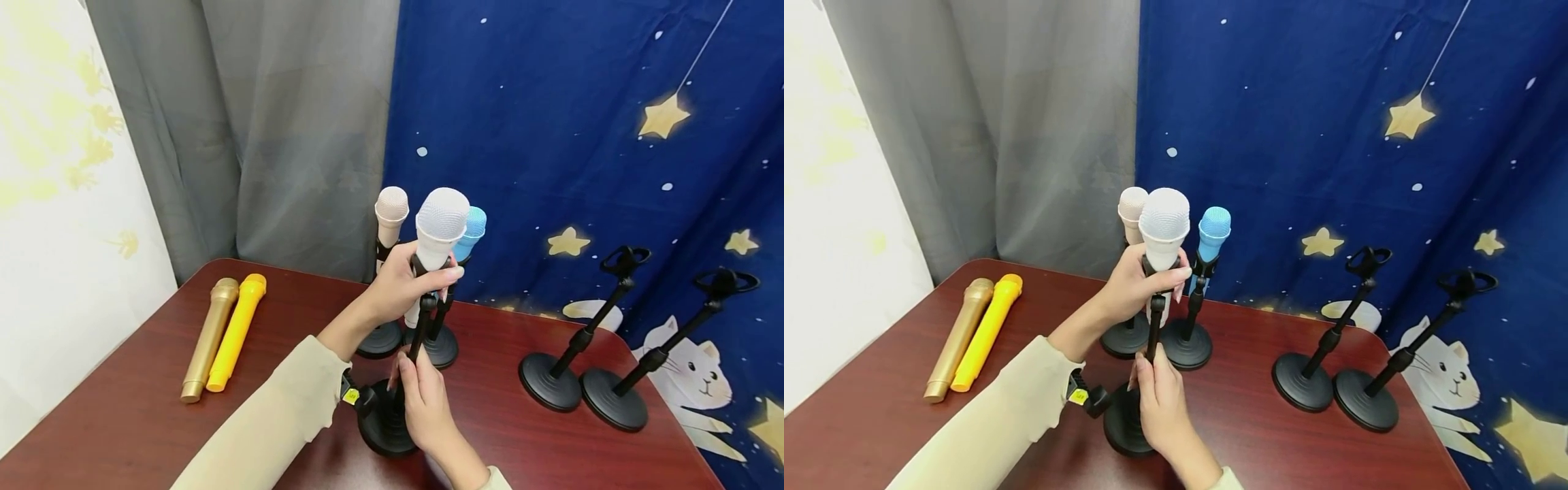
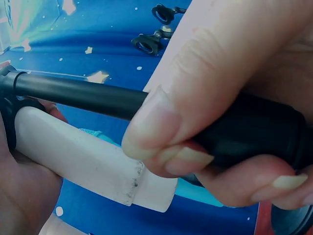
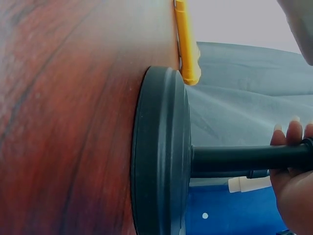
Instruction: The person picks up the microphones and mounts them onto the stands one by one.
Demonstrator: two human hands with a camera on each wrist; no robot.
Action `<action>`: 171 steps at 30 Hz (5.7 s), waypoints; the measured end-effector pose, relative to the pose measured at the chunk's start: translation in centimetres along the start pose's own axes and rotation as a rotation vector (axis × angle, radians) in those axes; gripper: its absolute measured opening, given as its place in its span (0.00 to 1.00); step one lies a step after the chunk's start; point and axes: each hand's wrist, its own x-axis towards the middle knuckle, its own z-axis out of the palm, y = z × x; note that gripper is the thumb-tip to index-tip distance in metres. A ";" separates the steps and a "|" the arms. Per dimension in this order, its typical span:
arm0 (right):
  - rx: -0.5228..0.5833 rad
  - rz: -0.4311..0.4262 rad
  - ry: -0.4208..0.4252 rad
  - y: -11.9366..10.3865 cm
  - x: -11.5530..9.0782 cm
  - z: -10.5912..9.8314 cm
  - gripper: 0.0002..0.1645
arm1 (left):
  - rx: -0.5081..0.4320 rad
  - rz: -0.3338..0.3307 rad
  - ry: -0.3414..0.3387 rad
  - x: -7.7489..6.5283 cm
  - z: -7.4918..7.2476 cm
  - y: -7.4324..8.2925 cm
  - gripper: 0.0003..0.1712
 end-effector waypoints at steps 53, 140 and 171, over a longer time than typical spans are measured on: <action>-0.619 0.282 -0.846 0.8 -0.8 -3.8 0.55 | -0.038 -0.444 -0.201 -10.5 -1.1 -2.6 0.19; -0.615 0.359 -0.823 0.9 -1.3 -3.8 0.48 | 0.503 -0.523 0.018 -10.6 0.5 -2.3 0.19; -0.592 0.336 -0.809 1.1 -1.7 -3.9 0.51 | 0.512 -0.490 -0.153 -10.4 0.1 -0.7 0.13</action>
